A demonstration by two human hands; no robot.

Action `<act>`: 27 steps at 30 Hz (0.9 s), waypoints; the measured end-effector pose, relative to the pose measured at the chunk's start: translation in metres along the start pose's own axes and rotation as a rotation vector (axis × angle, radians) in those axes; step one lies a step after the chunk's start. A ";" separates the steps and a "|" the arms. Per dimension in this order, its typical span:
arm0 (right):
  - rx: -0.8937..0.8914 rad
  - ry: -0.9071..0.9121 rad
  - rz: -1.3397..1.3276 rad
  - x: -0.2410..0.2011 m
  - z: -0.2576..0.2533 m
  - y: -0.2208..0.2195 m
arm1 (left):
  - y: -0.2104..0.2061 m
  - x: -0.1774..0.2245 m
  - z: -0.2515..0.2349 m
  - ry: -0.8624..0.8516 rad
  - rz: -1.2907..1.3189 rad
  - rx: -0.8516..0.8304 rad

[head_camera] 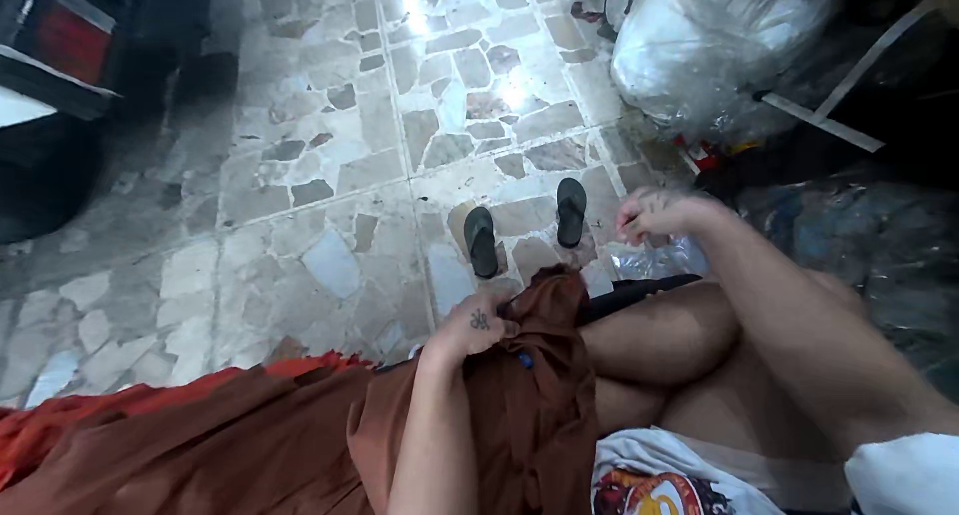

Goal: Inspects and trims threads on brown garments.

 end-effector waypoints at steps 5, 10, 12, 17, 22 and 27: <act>0.369 -0.018 0.053 0.047 0.000 0.073 | 0.010 -0.003 -0.001 0.074 -0.006 0.011; 1.065 0.098 -0.342 0.072 0.032 0.157 | 0.013 -0.009 -0.009 0.147 -0.040 -0.011; 1.305 0.210 -0.558 0.082 0.059 0.178 | 0.016 -0.011 -0.013 0.165 -0.041 -0.011; 1.418 0.458 -0.675 0.084 0.118 0.193 | 0.018 -0.014 -0.021 0.180 -0.033 -0.013; 0.920 0.216 0.168 0.049 0.121 0.168 | 0.013 -0.012 -0.027 0.167 -0.025 -0.029; 0.846 -0.267 0.302 0.262 0.121 0.160 | 0.013 -0.011 -0.024 0.176 -0.044 -0.019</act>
Point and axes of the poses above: each hand's wrist, its own z-axis away from the middle knuckle, its own y-axis out of the back of the hand, x = y × z, the point moved 8 cm from there along -z, towards the middle knuckle, and after that the axes turned 1 degree about -x, right-handed, at the moved point
